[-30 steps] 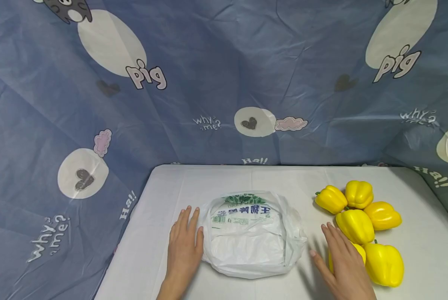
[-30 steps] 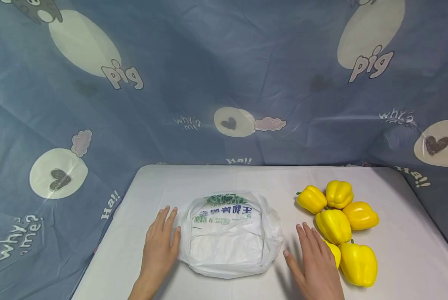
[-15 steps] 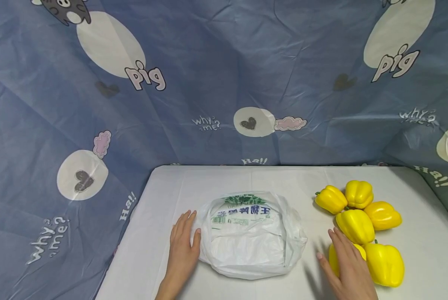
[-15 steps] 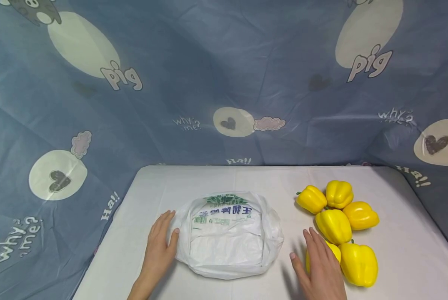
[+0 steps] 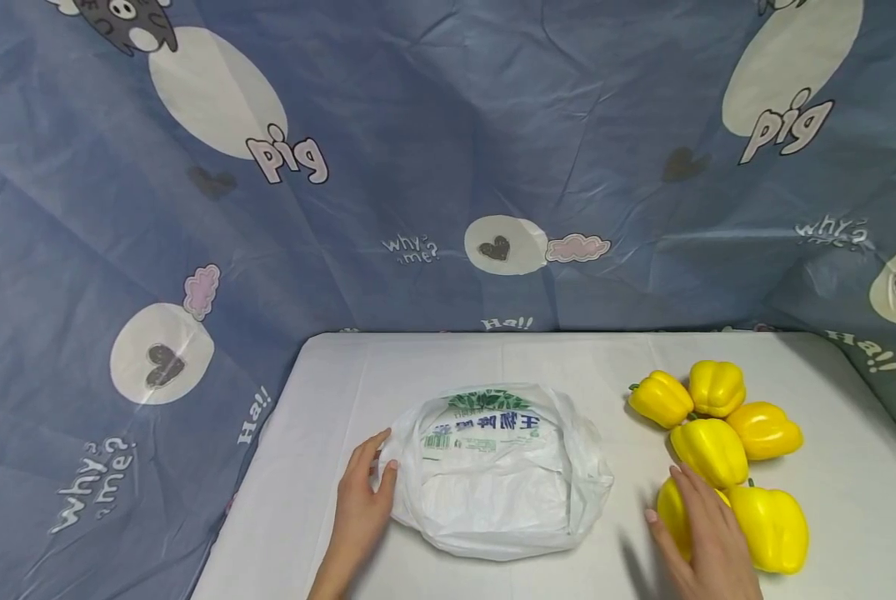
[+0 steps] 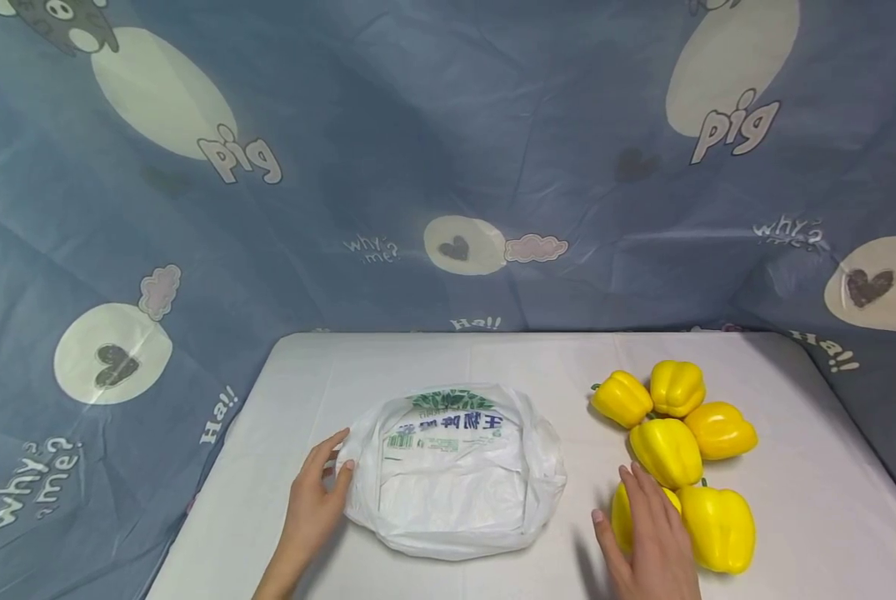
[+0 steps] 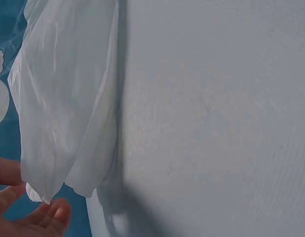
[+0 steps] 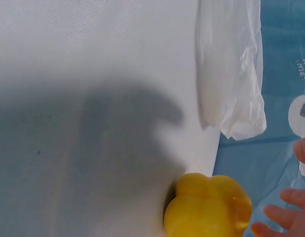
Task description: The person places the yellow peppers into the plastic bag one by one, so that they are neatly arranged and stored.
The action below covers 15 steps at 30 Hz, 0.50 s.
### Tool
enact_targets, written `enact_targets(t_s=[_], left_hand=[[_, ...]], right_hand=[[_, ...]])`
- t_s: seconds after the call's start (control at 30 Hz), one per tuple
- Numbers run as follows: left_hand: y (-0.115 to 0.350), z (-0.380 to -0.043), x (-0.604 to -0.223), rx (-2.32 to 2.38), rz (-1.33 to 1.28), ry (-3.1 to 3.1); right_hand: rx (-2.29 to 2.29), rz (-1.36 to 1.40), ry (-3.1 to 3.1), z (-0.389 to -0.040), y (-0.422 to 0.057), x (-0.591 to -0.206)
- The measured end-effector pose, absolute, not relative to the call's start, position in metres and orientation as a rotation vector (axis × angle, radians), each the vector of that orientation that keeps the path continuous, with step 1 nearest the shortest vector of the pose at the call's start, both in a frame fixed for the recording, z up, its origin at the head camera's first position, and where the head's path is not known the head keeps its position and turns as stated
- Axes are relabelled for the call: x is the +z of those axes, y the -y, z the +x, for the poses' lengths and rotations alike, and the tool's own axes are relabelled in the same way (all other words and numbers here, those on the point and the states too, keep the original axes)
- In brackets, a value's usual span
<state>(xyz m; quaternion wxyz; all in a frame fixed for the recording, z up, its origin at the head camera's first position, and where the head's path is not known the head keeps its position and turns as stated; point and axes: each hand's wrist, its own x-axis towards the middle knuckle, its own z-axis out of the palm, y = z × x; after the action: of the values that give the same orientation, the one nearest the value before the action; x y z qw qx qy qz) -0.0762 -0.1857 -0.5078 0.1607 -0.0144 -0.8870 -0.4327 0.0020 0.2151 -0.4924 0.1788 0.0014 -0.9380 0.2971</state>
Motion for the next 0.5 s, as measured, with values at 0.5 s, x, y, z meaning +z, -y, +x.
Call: enact_targets(t_s=[0.5], left_hand=[[0.1887, -0.0771, -0.5086, -1.591, 0.178, 2.42]], right_hand=[[0.856, -0.129, 2.709, 0.0076, -0.2187, -0.4937]])
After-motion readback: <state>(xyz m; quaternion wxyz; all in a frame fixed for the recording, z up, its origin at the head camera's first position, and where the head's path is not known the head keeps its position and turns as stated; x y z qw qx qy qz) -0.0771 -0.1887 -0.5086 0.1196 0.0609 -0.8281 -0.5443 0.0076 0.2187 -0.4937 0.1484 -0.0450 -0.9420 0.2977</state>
